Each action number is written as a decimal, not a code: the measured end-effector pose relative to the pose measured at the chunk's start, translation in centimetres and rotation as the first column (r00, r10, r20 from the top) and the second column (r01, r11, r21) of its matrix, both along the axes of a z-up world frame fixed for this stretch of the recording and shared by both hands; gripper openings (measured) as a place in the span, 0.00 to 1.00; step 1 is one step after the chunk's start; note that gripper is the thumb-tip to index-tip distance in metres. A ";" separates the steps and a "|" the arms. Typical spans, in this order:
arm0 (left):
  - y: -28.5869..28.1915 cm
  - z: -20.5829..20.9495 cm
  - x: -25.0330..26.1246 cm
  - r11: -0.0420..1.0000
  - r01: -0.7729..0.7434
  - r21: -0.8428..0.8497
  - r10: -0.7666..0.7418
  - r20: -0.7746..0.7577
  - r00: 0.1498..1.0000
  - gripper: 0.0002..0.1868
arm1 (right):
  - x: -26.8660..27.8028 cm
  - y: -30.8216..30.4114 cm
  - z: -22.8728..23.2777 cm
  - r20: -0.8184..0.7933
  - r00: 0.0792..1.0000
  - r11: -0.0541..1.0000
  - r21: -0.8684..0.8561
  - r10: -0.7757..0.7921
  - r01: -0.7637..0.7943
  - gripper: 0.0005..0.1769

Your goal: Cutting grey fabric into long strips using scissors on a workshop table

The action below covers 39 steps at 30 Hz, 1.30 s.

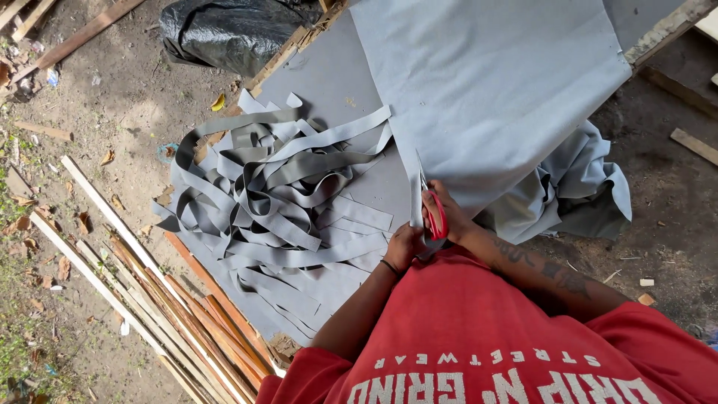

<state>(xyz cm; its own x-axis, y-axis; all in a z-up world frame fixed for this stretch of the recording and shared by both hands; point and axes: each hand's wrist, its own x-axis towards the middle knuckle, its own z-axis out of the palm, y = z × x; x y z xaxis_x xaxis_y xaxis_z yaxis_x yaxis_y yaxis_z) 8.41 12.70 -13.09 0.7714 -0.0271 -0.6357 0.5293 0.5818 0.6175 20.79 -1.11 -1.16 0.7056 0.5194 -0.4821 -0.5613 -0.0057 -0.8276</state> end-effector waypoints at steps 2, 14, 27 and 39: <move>0.0 -1.2 -0.1 0.999 0.004 0.054 -0.005 0.008 1.000 0.10 | 1.3 0.7 -0.5 0.009 1.000 0.999 0.048 -0.026 0.025 0.30; -1.9 3.3 0.1 0.881 0.181 0.438 -0.209 0.016 0.978 0.11 | 12.1 4.0 -0.9 0.065 0.997 0.999 0.027 -0.032 0.030 0.29; -3.8 -0.8 -1.0 0.964 -0.264 0.040 0.260 -0.356 0.897 0.14 | 26.5 10.1 -2.2 0.243 0.967 0.996 0.029 0.071 -0.080 0.29; -4.3 7.8 1.1 0.903 0.131 0.410 -0.010 -0.285 0.958 0.18 | 36.5 15.9 7.6 0.303 0.940 0.986 -0.105 0.155 -0.128 0.34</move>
